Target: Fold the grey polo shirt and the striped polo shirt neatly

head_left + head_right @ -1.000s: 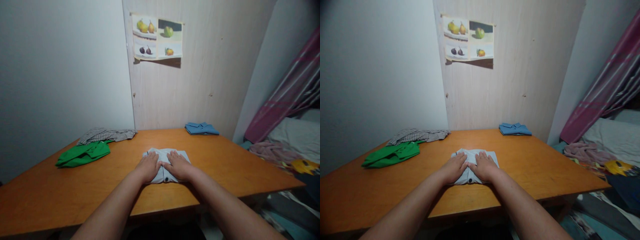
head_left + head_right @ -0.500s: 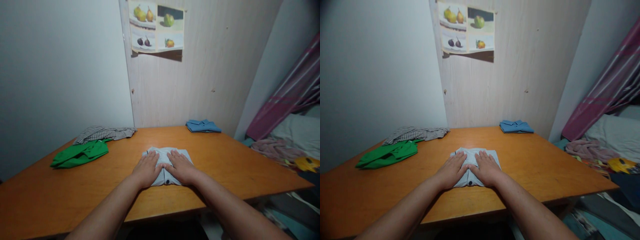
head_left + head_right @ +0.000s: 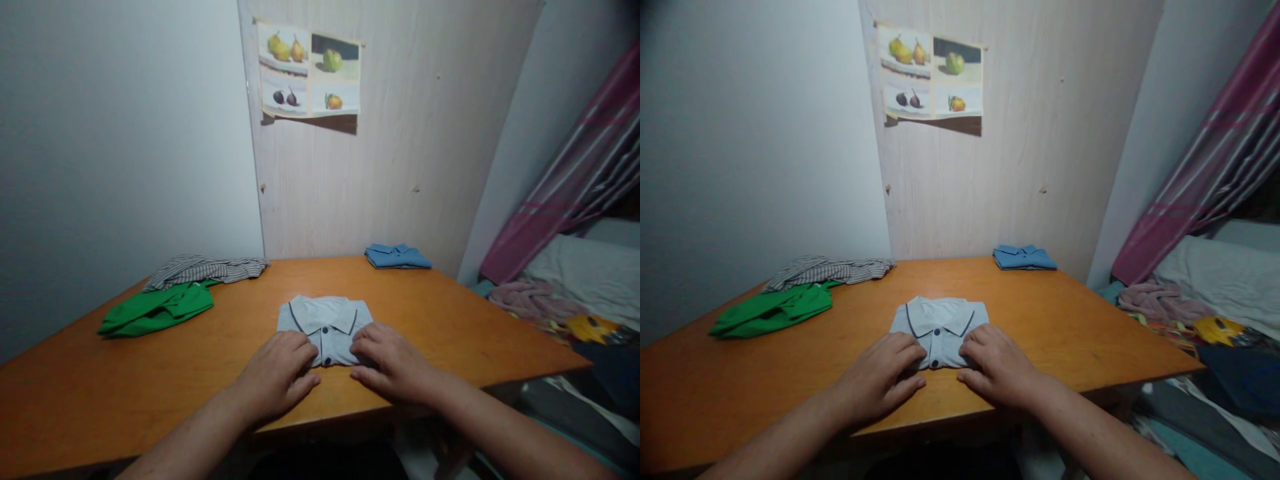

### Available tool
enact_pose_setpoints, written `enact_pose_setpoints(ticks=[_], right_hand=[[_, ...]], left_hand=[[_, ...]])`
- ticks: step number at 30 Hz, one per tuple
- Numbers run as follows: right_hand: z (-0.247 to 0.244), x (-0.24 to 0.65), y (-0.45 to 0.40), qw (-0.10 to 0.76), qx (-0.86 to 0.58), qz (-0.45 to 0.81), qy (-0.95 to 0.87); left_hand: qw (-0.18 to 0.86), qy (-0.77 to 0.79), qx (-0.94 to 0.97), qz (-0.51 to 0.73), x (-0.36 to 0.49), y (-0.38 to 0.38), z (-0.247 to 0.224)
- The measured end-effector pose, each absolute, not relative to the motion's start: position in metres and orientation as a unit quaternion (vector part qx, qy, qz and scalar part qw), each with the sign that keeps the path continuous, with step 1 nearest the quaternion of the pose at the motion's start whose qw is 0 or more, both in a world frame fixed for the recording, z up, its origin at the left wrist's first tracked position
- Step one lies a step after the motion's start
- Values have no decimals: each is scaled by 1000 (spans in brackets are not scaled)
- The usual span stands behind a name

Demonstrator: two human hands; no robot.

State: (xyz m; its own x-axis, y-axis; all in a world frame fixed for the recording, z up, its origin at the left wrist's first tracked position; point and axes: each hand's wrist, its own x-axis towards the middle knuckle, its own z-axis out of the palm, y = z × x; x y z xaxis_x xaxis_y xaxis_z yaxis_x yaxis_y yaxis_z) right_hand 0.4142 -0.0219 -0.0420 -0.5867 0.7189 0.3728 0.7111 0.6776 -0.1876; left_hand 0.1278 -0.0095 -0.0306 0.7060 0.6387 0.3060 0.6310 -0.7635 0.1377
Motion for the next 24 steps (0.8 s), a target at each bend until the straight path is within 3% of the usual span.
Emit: enact_pose_setpoints(ticks=[5,12,24], right_hand=[[-46,413,-14,176,-441,-9,-880],[-28,412,22,179,-488,108,-848],[-19,418,11,110,-455,15,-883]], left_hand=[[23,356,916,182,129,-5,-38],[-21,382,912,145,132,12,-34],[31,405,905,127,127,37,-17]])
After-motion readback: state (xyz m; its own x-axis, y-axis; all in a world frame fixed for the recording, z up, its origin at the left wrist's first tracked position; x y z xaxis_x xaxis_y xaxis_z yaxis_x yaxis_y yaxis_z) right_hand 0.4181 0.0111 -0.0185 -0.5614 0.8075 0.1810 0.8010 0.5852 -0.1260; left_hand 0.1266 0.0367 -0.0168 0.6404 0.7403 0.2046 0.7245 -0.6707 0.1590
